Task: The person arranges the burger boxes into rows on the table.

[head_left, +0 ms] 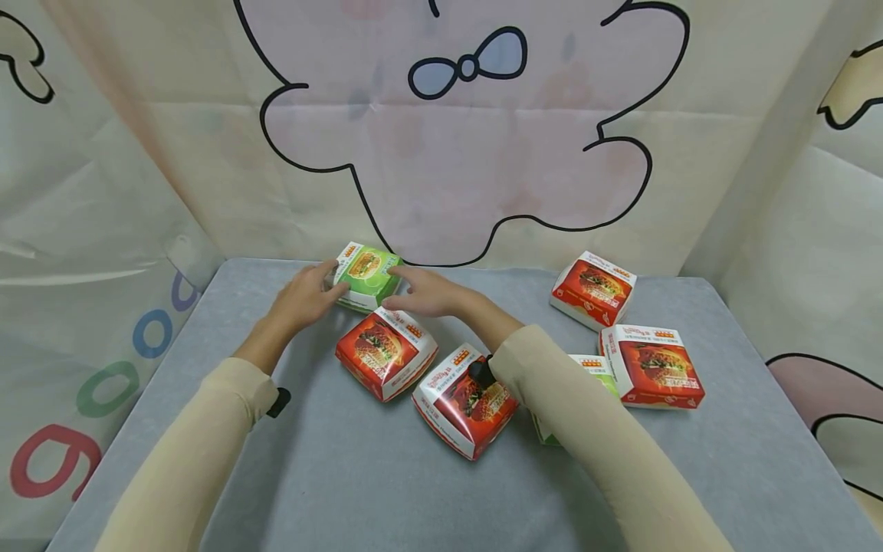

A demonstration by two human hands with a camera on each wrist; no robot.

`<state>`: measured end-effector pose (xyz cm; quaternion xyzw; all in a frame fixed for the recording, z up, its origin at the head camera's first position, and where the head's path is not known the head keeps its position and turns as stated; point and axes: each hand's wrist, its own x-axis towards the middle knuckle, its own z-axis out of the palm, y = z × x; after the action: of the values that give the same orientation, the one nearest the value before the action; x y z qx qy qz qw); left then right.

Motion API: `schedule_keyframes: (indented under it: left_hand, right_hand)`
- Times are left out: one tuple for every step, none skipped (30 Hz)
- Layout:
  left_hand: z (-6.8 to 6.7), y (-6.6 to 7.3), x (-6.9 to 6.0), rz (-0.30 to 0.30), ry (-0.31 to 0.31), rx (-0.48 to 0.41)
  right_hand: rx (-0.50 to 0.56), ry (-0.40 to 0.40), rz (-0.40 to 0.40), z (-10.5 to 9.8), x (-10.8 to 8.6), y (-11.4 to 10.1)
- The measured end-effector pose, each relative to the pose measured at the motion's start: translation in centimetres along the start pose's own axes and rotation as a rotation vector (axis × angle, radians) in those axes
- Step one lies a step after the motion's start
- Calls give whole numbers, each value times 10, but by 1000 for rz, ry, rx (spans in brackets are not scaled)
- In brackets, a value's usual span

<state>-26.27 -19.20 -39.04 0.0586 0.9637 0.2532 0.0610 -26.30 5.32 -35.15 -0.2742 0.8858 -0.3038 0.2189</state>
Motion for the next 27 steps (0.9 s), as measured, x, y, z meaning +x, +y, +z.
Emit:
schedule_keyframes:
  left_hand:
    - [0,0,0,1,-1,0]
    - [0,0,0,-2,-2,0]
    - [0,0,0,-4,-3,0]
    - [1,1,0,-8,-5,-1]
    - [1,1,0,-9,-6,-2]
    - [1,1,1,-11,-7,-2]
    - [1,2,0,-11,-7,-2]
    - [2,2,1,-11,-8,-4]
    - [2,3,1,-9,-9,-6]
    - [2,3,1,-6,-8,-8]
    - [2,3,1,-3,-9,-7]
    - [2,3,2,-3,-8,-9]
    - [3,4,2,-1,-10,-10]
    - [3,4,2,-1,-10,-10]
    - [4,4,3,-1,-10,-10]
    - [4,4,3,-1,-9,-11]
    - [4,5,3,-1,-9,-11]
    - [5,5,4,-1,-9,-13]
    - [5,5,4,2,-9,-12]
    - [5,5,4,3,-8,-12]
    - [5,5,4,6,-10,-12]
    - [5,5,4,9,-11,-13]
    - [6,5,5,11,-13,-14]
    - [6,5,5,15,-13,-16]
    - [6,5,5,19,-13,-21]
    - [6,6,5,23,-12,-25]
    - [6,6,5,30,-9,-27]
  right_hand:
    - [-4,-4,-3,0,1,0]
    - [-5,-7,-3,1,2,0]
    - [-10,-8,-3,1,4,0]
    - [-10,-9,-5,2,5,-1]
    - [-11,-10,-6,2,6,-1]
    - [-14,-9,-7,2,7,-2]
    - [-14,-8,-8,3,8,-2]
    - [-13,-8,-7,3,9,-3]
    - [-16,-7,-7,3,10,-3]
    - [-18,-8,-7,3,11,-3]
    - [-21,-8,-4,4,13,-3]
    - [-24,-9,-6,4,13,-3]
    - [-30,-10,-4,4,14,-3]
    - [-38,-11,-2,4,15,-3]
    - [-44,-11,-3,4,16,-3]
    - [-48,-12,0,4,16,-3]
    - [-52,-13,1,4,17,-3]
    - [-59,-13,1,4,18,-3]
    - [-65,-14,3,4,18,-3]
    - [-71,-15,5,4,18,-3]
    - [-76,-16,5,4,18,-3]
    - [-82,-16,8,4,19,-3]
    - [-88,-16,9,4,19,-2]
    - [-93,-15,10,4,19,-2]
    - [-98,-13,12,4,19,-2]
    - [-101,-11,14,4,20,-2]
    - [-105,-8,14,5,20,-3]
